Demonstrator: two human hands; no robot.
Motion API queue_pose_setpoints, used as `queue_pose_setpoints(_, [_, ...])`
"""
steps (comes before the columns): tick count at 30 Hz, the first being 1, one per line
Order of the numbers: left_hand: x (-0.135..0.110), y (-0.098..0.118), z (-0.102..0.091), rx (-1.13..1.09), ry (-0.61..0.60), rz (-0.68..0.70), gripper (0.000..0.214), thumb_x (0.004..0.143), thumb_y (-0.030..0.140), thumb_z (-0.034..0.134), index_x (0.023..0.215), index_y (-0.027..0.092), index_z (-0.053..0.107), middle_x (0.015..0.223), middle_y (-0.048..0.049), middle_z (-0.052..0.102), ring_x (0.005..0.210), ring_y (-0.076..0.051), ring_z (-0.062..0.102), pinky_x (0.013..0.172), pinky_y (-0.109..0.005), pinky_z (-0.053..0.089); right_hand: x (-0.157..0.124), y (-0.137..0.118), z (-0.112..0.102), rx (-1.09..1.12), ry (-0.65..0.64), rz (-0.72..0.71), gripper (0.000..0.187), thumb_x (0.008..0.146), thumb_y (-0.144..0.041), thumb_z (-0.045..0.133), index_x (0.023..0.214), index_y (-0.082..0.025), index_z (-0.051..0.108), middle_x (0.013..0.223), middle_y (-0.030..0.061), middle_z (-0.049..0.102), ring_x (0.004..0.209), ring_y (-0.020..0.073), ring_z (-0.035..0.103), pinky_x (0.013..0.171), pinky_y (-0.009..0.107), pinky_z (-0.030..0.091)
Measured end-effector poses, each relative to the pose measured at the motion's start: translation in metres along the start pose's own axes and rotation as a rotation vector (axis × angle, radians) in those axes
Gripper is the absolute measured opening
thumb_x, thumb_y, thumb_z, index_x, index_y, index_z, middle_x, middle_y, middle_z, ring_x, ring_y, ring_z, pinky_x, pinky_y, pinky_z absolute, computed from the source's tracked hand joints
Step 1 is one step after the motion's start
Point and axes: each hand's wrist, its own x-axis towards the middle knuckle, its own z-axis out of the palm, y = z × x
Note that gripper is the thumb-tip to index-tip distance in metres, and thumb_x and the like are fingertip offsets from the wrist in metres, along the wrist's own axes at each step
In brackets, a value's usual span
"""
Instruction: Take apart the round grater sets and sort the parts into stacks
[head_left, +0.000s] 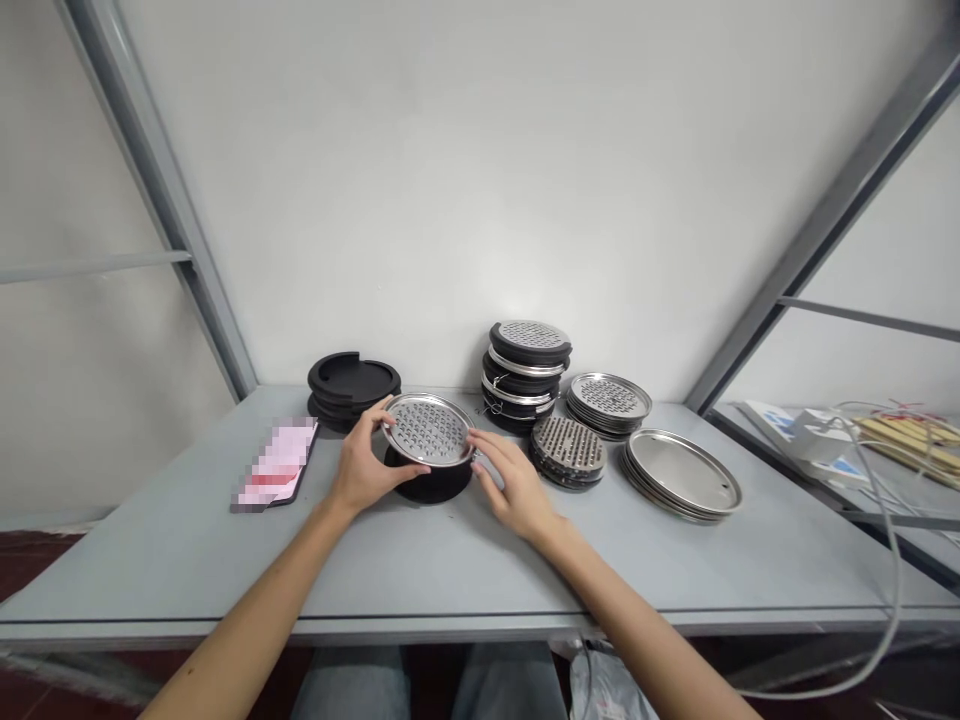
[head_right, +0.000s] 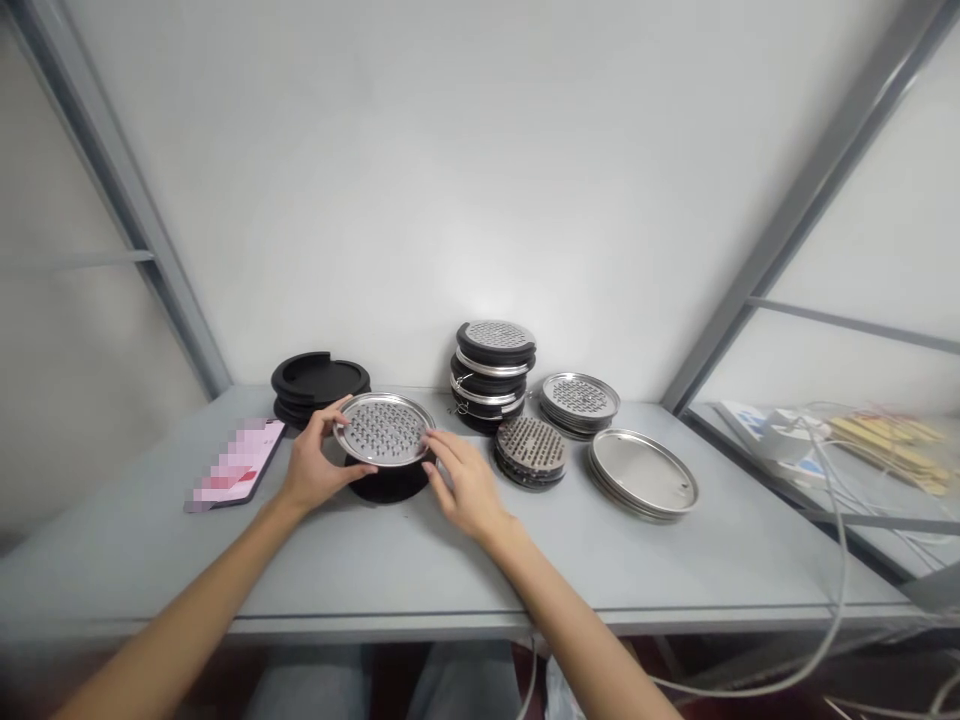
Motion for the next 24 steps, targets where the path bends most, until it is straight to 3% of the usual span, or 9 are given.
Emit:
queue_pose_setpoints(2, [0.001,-0.005,-0.006,-0.001,0.036,-0.027,0.062,0.058,0.049,0.085,0.099,0.021,0.047,0.132,-0.0207,0.054,0.121,-0.034,0.055,0.094,-0.047,0.049,0.003,-0.001,0.007,-0.007,0.016,0.034,0.046,0.092,-0.023,0.048,0.138,-0.018,0.045,0.140,0.0142,0.050,0.131,0.0264,0.044,0.108,0.049,0.040])
queue_pose_setpoints(6, [-0.001,-0.011,-0.016,0.056,0.070,-0.063,0.059,0.061,0.050,0.083,0.098,0.021,0.047,0.130,-0.0193,0.057,0.121,-0.033,0.055,0.094,-0.047,0.049,-0.001,-0.001,0.015,0.006,-0.111,0.052,0.081,0.086,-0.035,0.059,0.151,-0.012,0.017,0.144,0.0205,0.044,0.130,0.0309,0.046,0.104,0.051,0.043])
queue_pose_setpoints(8, [-0.003,-0.012,-0.019,0.060,0.096,-0.082,0.059,0.062,0.050,0.082,0.099,0.022,0.046,0.130,-0.0192,0.057,0.123,-0.033,0.053,0.095,-0.048,0.048,-0.004,0.000,0.015,0.017,-0.192,0.042,0.087,0.083,-0.040,0.064,0.150,-0.009,0.018,0.142,0.0228,0.045,0.129,0.0317,0.047,0.104,0.051,0.044])
queue_pose_setpoints(12, [-0.005,-0.010,-0.020,0.004,0.114,-0.079,0.060,0.064,0.050,0.081,0.101,0.021,0.045,0.134,-0.0210,0.053,0.126,-0.032,0.051,0.096,-0.046,0.046,-0.006,0.000,0.019,-0.009,-0.360,-0.071,0.062,0.081,-0.045,0.068,0.132,-0.015,0.053,0.132,0.0170,0.058,0.127,0.0309,0.051,0.104,0.049,0.044])
queue_pose_setpoints(15, [-0.005,-0.008,-0.020,-0.020,0.083,-0.069,0.062,0.063,0.052,0.081,0.103,0.022,0.044,0.137,-0.0218,0.050,0.125,-0.032,0.051,0.097,-0.046,0.046,-0.004,0.000,0.027,-0.094,-0.367,-0.175,0.033,0.088,-0.035,0.063,0.117,-0.020,0.065,0.118,0.0115,0.068,0.115,0.0263,0.062,0.097,0.044,0.051])
queue_pose_setpoints(18, [-0.006,-0.010,-0.023,-0.019,0.078,-0.070,0.064,0.062,0.053,0.082,0.103,0.022,0.045,0.136,-0.0217,0.051,0.125,-0.033,0.051,0.098,-0.046,0.045,-0.003,0.003,0.028,-0.170,-0.283,-0.331,0.025,0.092,-0.021,0.055,0.114,-0.018,0.066,0.114,0.0122,0.070,0.109,0.0239,0.065,0.090,0.040,0.056])
queue_pose_setpoints(20, [-0.008,-0.014,-0.028,-0.032,0.102,-0.072,0.064,0.062,0.055,0.081,0.103,0.022,0.045,0.135,-0.0214,0.051,0.127,-0.033,0.049,0.099,-0.046,0.044,-0.001,0.009,0.020,-0.168,-0.146,-0.374,0.030,0.093,-0.013,0.048,0.118,-0.016,0.064,0.114,0.0134,0.070,0.107,0.0227,0.066,0.089,0.038,0.057])
queue_pose_setpoints(24, [-0.023,-0.027,-0.048,-0.140,0.075,-0.057,0.064,0.065,0.062,0.076,0.104,0.022,0.044,0.133,-0.0206,0.052,0.128,-0.033,0.048,0.102,-0.048,0.042,0.006,0.023,-0.007,-0.077,0.229,-0.185,0.033,0.093,-0.011,0.045,0.118,-0.019,0.065,0.107,0.0112,0.073,0.096,0.0204,0.070,0.084,0.034,0.059])
